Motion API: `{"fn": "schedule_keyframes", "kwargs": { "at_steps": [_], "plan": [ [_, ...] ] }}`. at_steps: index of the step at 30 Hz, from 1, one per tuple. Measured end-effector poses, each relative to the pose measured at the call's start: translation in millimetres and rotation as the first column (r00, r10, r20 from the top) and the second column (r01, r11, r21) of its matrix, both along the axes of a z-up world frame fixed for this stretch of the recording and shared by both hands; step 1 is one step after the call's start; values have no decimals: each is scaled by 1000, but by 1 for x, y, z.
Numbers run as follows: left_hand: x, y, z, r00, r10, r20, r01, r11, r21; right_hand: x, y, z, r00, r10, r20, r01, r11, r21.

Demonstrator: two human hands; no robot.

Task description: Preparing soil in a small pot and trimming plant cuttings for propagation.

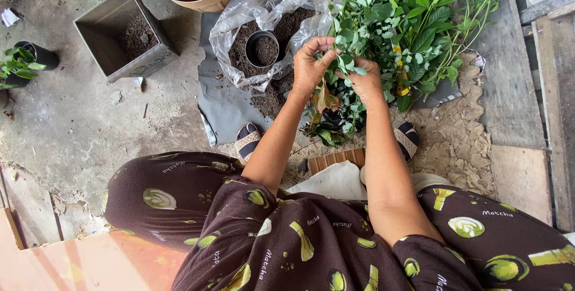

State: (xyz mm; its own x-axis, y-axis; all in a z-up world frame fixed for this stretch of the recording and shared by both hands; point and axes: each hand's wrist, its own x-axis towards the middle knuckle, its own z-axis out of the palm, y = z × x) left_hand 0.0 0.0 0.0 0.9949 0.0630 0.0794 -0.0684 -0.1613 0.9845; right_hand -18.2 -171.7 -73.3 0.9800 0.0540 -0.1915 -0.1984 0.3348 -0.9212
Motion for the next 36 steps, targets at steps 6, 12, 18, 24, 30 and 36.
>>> {"fn": "schedule_keyframes", "kwargs": {
  "at_steps": [6,12,18,24,30,36],
  "plan": [
    [5,3,-10,992,34,123,-42,997,58,0,5,16,1000,9,23,-7,996,-94],
    [6,5,5,995,67,69,-71,996,58,1,2,12,997,18,80,18,906,-423],
    [26,25,-28,986,99,133,-102,995,15,-2,-13,57,984,176,41,-150,920,-362],
    [28,33,-23,995,96,25,-86,958,-275,-9,-38,79,991,136,6,-136,990,-26],
    [17,28,-14,987,109,114,-97,990,-105,2,-37,43,995,-77,-64,78,997,5],
    [16,29,-7,981,112,160,-109,994,-27,-1,-9,62,978,-3,-207,2,1000,-8]
  ]
}}
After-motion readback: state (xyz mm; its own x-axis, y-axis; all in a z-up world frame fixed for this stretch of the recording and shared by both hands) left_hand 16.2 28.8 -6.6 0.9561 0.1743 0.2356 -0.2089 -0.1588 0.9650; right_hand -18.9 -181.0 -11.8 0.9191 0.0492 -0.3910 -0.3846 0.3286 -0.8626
